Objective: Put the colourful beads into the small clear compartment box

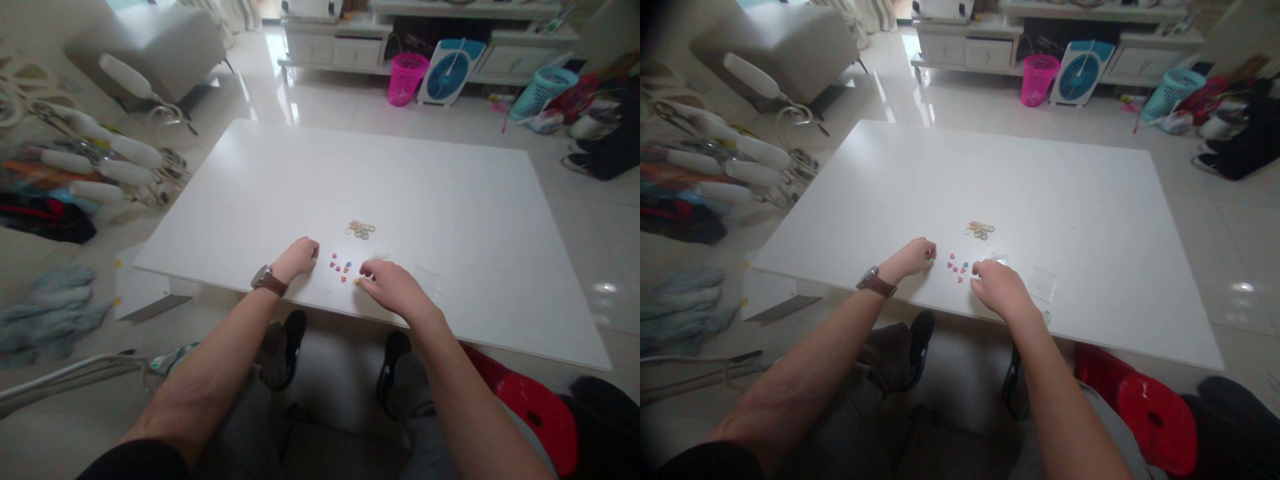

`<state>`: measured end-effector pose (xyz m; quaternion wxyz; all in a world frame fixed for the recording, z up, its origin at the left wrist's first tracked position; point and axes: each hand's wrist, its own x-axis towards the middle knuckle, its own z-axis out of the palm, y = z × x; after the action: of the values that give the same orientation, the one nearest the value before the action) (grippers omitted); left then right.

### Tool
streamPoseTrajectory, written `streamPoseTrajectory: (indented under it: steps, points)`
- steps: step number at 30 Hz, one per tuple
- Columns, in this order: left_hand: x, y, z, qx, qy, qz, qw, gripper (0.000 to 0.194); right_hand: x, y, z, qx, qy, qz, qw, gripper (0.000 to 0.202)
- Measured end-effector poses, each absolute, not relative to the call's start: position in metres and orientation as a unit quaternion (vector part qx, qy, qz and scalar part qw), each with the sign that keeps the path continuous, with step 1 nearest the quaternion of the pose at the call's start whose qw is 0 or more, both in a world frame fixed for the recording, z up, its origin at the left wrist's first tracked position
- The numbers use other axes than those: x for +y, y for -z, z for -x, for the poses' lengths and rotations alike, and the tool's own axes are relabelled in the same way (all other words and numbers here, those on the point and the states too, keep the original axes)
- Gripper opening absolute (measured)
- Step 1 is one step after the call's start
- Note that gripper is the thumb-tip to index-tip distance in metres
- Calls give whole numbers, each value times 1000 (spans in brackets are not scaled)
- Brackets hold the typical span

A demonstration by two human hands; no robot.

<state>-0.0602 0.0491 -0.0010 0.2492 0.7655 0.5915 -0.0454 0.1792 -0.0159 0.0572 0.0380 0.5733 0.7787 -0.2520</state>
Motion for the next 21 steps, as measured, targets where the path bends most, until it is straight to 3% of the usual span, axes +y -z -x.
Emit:
streamPoseTrajectory:
  steps: [7, 9, 13, 21]
  points:
    - [44, -4, 46, 548, 0, -806, 224, 55, -13, -55, -181, 774, 255, -577, 42, 24]
    - [41, -1, 35, 508, -10, -828, 237, 51, -12, -53, -181, 774, 258, -576, 40, 24]
    - [37, 6, 16, 452, -28, -853, 260, 22, -11, -48, -182, 775, 258, -575, 42, 23]
    - [36, 5, 23, 478, -9, -831, 285, 26, -17, -53, -181, 779, 257, -570, 51, 26]
